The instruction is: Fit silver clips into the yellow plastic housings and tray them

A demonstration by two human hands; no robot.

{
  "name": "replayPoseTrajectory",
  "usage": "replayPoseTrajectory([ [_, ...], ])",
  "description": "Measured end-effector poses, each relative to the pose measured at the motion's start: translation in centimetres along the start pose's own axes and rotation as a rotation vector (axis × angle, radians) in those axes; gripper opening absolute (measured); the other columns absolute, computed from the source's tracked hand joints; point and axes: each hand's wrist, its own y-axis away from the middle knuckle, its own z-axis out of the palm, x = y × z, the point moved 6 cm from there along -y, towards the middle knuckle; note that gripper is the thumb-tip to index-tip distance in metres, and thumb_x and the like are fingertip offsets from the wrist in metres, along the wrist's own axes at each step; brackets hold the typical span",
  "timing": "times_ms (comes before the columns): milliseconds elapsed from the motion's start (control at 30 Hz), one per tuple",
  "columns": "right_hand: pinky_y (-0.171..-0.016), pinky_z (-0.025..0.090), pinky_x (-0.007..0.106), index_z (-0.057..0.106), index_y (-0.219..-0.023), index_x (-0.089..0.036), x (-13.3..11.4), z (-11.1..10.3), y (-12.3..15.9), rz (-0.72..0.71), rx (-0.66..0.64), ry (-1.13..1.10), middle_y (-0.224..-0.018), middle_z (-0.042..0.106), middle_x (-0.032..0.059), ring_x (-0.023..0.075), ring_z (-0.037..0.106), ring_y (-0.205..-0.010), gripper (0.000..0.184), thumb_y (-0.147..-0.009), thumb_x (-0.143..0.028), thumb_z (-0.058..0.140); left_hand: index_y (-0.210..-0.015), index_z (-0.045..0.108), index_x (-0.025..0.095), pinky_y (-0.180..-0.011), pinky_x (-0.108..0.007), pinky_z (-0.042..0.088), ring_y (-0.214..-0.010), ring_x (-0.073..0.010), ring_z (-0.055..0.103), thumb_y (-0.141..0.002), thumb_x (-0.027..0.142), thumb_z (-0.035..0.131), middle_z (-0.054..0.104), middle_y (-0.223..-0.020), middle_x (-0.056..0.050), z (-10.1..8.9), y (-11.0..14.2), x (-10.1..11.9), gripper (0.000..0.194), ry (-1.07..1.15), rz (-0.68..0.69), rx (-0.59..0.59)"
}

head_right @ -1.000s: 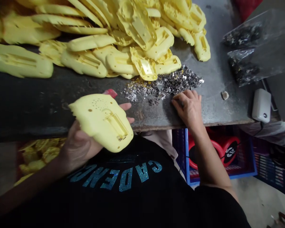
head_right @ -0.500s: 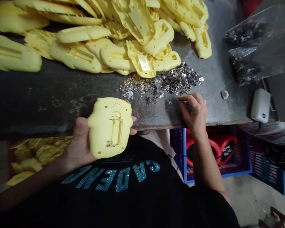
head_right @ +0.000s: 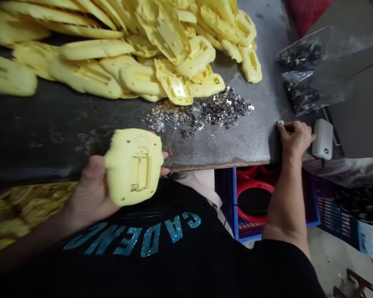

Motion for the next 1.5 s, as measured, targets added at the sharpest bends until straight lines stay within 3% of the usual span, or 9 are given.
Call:
replayPoseTrajectory([
  [67, -0.089, 0.047, 0.045, 0.062, -0.075, -0.028, -2.5, -1.2, 1.0, -0.036, 0.12, -0.144, -0.077, 0.064, 0.0044, 0.0254, 0.056, -0.084, 0.04, -0.104, -0.053, 0.075, -0.153, 0.077, 0.023, -0.111, -0.042, 0.069, -0.131, -0.0329, 0.08, -0.108, 0.077, 0.059, 0.082, -0.149, -0.012, 0.1, 0.0, 0.0, 0.073, 0.009, -0.001, -0.005],
  [133, -0.093, 0.048, 0.046, 0.074, -0.092, -0.026, -6.8, -1.9, 3.0, -0.137, 0.15, -0.356, -0.088, 0.073, 0.0047, 0.0257, 0.063, -0.087, 0.02, -0.102, -0.042, 0.079, -0.151, 0.078, 0.022, -0.112, -0.045, 0.068, -0.13, -0.0348, 0.08, -0.106, 0.079, 0.061, 0.082, -0.149, -0.014, 0.1, 0.0, -0.2, 0.075, 0.02, -0.013, -0.013],
  [233, -0.094, 0.052, 0.044, 0.084, -0.105, -0.029, -14.5, -0.8, 6.5, -0.312, -0.086, -0.447, -0.097, 0.081, 0.0017, 0.0241, 0.072, -0.092, 0.01, -0.1, -0.038, 0.082, -0.15, 0.078, 0.023, -0.114, -0.048, 0.067, -0.139, -0.0386, 0.076, -0.103, 0.083, 0.062, 0.082, -0.147, -0.013, 0.0, 0.0, -0.4, 0.077, 0.051, -0.038, -0.007],
  [333, -0.099, 0.05, 0.047, 0.085, -0.114, -0.031, -18.8, 0.2, 8.1, -0.34, -0.247, -0.465, -0.106, 0.082, 0.0029, 0.0278, 0.073, -0.105, 0.015, -0.101, -0.038, 0.079, -0.147, 0.08, 0.023, -0.113, -0.047, 0.067, -0.143, -0.0381, 0.074, -0.103, 0.082, 0.064, 0.084, -0.144, -0.012, 0.4, 0.0, -0.4, 0.075, 0.076, -0.047, -0.008],
  [467, -0.1, 0.051, 0.049, 0.086, -0.111, -0.03, -19.2, 0.2, 7.3, -0.351, -0.27, -0.532, -0.105, 0.081, 0.0043, 0.0282, 0.073, -0.102, 0.014, -0.102, -0.038, 0.079, -0.142, 0.081, 0.021, -0.106, -0.045, 0.069, -0.13, -0.0344, 0.08, -0.102, 0.07, 0.077, 0.084, -0.141, -0.014, 0.7, -0.2, -0.4, 0.064, 0.115, -0.053, 0.021],
  [633, -0.086, 0.054, 0.044, 0.086, -0.102, -0.029, -19.4, -0.3, 6.9, -0.39, -0.255, -0.612, -0.101, 0.083, 0.004, 0.0264, 0.073, -0.09, 0.007, -0.099, -0.034, 0.083, -0.147, 0.075, 0.019, -0.101, -0.048, 0.069, -0.114, -0.0366, 0.086, -0.092, 0.071, 0.088, 0.086, -0.134, -0.019, 0.6, -0.2, -1.1, 0.077, 0.142, -0.13, -0.005],
  [767, -0.08, 0.057, 0.041, 0.086, -0.108, -0.031, -23.0, -3.9, 8.4, -0.492, -0.25, -0.834, -0.098, 0.085, 0.0002, 0.0234, 0.076, -0.085, 0.009, -0.101, -0.026, 0.086, -0.145, 0.074, 0.019, -0.104, -0.052, 0.068, -0.122, -0.0415, 0.084, -0.092, 0.074, 0.086, 0.085, -0.135, -0.021, 1.0, 0.0, -1.1, 0.077, 0.135, -0.185, -0.036],
  [967, -0.084, 0.065, 0.044, 0.082, -0.12, -0.036, -29.0, -8.9, 10.5, -0.7, -0.467, -1.1, -0.106, 0.086, -0.0003, 0.0248, 0.081, -0.094, 0.032, -0.1, -0.011, 0.084, -0.147, 0.073, 0.021, -0.116, -0.057, 0.064, -0.142, -0.0457, 0.075, -0.092, 0.072, 0.086, 0.083, -0.141, -0.018, 1.9, 0.0, -1.1, 0.076, 0.15, -0.195, -0.076],
  [1500, -0.086, 0.062, 0.042, 0.076, -0.133, -0.035, -31.8, -11.5, 11.0, -1.084, -0.398, -0.616, -0.111, 0.084, 0.0033, 0.0244, 0.076, -0.096, 0.026, -0.112, -0.021, 0.069, -0.153, 0.067, 0.023, -0.103, -0.06, 0.07, -0.131, -0.0464, 0.078, -0.093, 0.078, 0.078, 0.083, -0.135, -0.015, 2.9, 0.6, -1.3, 0.082, 0.127, -0.287, -0.165],
])
